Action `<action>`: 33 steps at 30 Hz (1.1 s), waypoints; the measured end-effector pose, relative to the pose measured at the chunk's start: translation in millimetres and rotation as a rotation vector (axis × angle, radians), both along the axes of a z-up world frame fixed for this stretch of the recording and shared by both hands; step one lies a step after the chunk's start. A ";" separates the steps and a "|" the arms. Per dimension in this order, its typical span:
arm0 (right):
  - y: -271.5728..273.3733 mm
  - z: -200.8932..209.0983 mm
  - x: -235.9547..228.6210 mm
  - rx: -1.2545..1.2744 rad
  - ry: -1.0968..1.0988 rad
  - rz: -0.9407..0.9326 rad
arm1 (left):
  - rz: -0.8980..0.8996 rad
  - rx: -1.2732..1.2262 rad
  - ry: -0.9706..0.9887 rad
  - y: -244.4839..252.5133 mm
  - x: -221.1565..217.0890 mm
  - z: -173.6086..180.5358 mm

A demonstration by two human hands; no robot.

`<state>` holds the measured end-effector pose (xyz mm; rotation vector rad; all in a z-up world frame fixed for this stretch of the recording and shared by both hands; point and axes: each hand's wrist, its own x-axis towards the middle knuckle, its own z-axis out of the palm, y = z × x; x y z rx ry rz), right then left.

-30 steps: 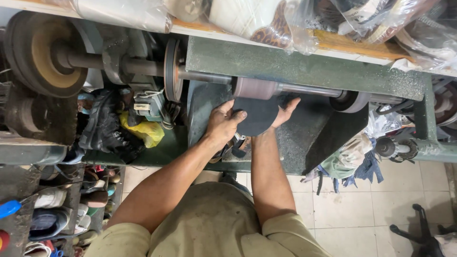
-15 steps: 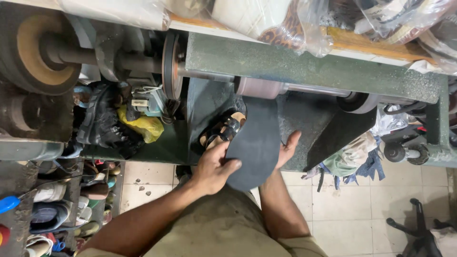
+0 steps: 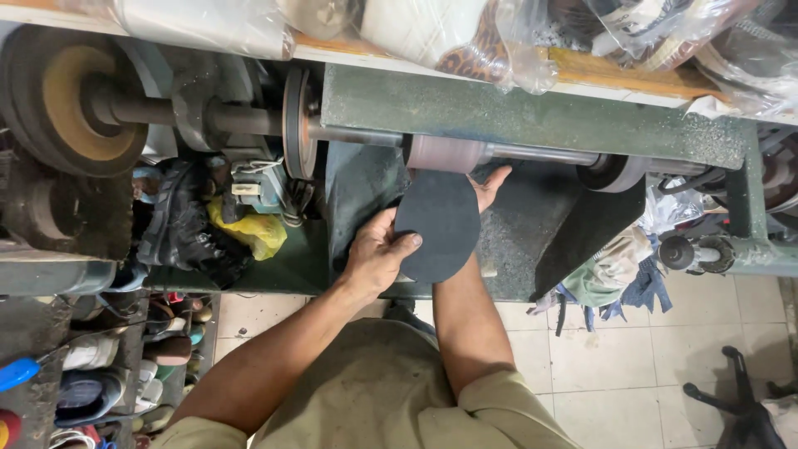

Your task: Sand the edges of a shoe sole using a belt sander and inspect the work at a repair bench

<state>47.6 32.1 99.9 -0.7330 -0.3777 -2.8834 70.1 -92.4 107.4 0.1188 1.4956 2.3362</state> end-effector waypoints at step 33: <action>27.0 -5.8 -30.7 0.009 -0.793 -0.484 | -0.211 -0.165 0.034 -12.0 -18.4 3.8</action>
